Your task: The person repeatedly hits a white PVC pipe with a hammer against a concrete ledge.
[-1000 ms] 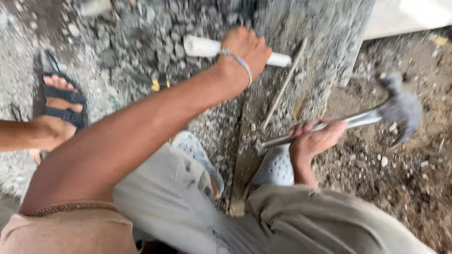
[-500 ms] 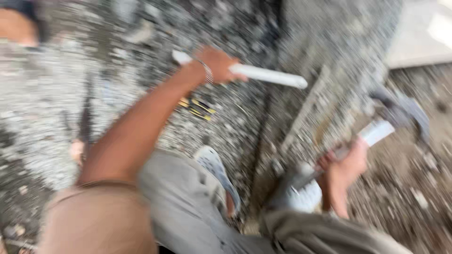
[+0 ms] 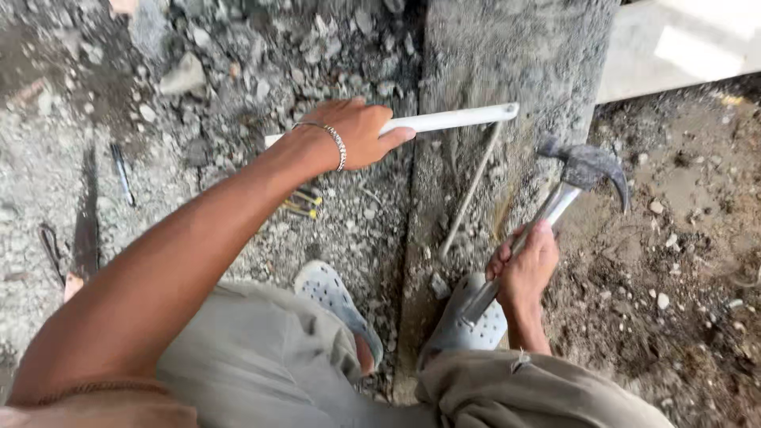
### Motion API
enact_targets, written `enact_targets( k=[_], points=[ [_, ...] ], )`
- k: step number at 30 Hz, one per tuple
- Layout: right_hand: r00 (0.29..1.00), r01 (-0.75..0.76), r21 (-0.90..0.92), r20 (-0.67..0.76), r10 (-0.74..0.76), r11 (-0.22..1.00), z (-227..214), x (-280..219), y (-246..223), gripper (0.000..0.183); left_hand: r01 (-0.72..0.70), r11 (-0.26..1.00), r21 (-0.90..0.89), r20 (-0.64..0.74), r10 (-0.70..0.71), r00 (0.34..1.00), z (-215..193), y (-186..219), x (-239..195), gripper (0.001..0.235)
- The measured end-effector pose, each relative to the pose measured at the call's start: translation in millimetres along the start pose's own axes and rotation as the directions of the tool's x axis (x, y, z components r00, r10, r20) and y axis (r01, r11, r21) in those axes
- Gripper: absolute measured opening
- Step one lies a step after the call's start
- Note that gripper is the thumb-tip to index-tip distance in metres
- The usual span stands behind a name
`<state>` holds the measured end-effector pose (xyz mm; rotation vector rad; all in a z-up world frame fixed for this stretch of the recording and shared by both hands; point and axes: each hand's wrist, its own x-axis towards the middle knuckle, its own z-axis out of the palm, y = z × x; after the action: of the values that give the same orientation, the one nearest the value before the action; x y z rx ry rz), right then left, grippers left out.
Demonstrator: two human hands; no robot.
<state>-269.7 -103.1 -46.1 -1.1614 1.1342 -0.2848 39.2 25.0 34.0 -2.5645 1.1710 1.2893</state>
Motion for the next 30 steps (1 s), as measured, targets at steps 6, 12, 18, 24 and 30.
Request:
enact_targets(
  k=[6, 12, 18, 24, 30],
  points=[
    [0.999, 0.007, 0.062, 0.032, -0.009, 0.998, -11.5, -5.1, 6.9, 0.041, 0.242, 0.946, 0.214, 0.117, -0.271, 0.955, -6.7, -1.3, -19.6, 0.057],
    [0.999, 0.015, 0.107, 0.042, -0.02, 0.994, -18.8, -3.2, 2.9, 0.043, 0.235, 0.943, 0.233, 0.099, -0.264, 0.959, -29.6, -13.4, -44.4, 0.06],
    [0.992, 0.068, 0.126, 0.094, -0.081, 0.99, -19.3, -1.5, 5.7, 0.044, 0.143, 0.986, 0.08, 0.018, -0.145, 0.989, 13.4, 11.4, -13.7, 0.059],
    [0.995, 0.076, 0.023, 0.068, -0.077, 0.997, -17.5, -6.7, 8.0, 0.045, 0.125, 0.989, 0.074, -0.028, -0.123, 0.992, 10.9, 17.4, -6.8, 0.054],
    [0.959, 0.28, -0.156, 0.086, -0.269, 0.947, -35.1, 0.1, -24.2, 0.044, 0.064, 0.994, 0.088, -0.109, -0.054, 0.993, 23.2, 19.6, -1.6, 0.055]
  ],
)
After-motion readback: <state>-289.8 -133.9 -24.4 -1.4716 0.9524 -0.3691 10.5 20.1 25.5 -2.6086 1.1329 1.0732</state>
